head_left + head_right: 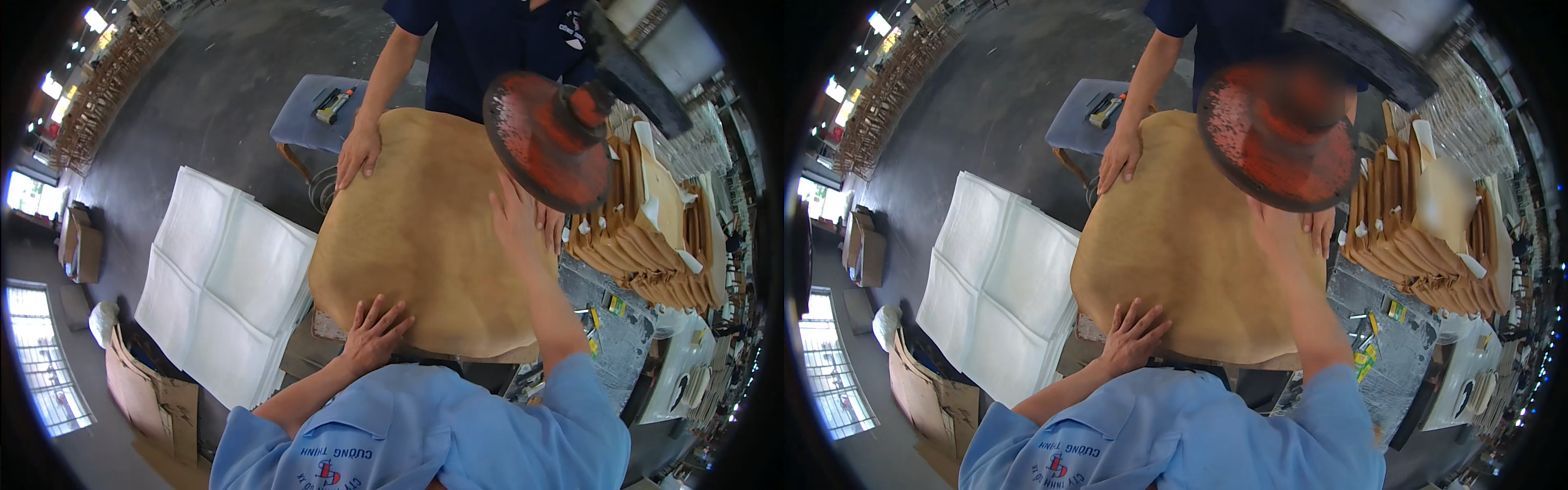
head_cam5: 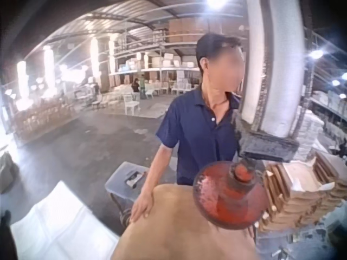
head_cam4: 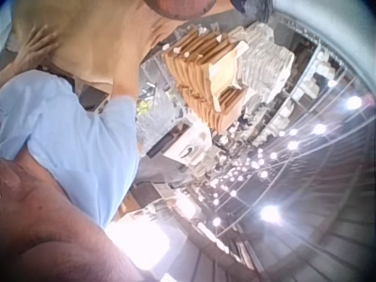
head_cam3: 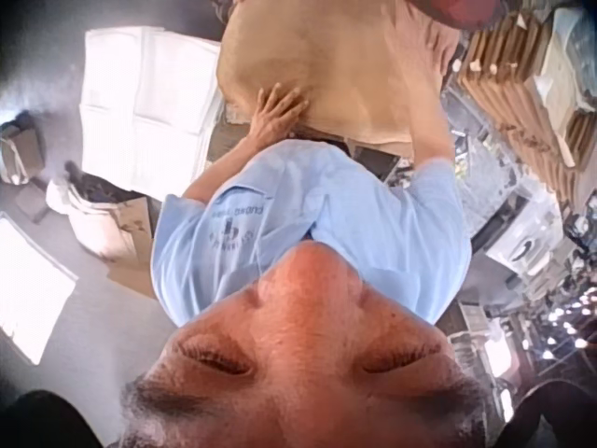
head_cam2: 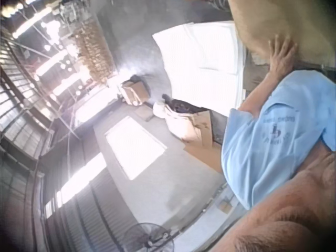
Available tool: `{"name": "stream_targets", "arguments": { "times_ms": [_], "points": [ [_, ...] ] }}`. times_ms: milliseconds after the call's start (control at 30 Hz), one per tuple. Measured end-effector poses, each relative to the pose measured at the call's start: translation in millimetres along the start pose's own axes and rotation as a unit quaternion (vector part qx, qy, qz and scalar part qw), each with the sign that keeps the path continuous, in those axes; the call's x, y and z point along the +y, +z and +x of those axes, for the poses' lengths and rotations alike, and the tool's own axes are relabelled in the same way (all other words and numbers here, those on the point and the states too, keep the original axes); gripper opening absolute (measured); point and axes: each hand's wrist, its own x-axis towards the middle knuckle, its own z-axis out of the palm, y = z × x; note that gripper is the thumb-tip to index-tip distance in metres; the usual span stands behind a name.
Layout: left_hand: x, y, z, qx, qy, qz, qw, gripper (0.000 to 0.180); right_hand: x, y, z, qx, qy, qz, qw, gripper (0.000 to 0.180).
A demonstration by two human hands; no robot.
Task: The person assembles a chair seat by layering a brown fabric and a white foam sheet over a wooden base, then uses a pneumatic staple gun to secure the materials around the edges. The person repeats this process for a second seat, handling the fabric, foam, and staple gun throughout.
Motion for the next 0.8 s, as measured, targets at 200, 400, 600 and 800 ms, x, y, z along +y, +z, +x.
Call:
{"name": "stream_targets", "arguments": {
  "times_ms": [200,400,600,800],
  "points": [
    [0.7,8.6,7.5,0.027,0.007,-0.019,0.999,0.053,58.2,65.0,118.0,-0.09,0.051,-0.171,0.98,0.061],
    [1.4,17.3,3.3,0.044,-0.003,-0.002,0.999,0.056,76.8,88.1,133.3,-0.131,0.052,-0.219,0.965,0.062],
    [-0.5,20.8,1.6,0.065,0.011,0.031,0.997,0.059,76.8,95.1,135.4,-0.142,0.049,-0.214,0.965,0.059],
    [-0.9,13.3,3.4,0.066,0.01,0.019,0.998,0.056,69.3,91.6,137.9,-0.14,0.042,-0.205,0.968,0.056]
  ]
}}
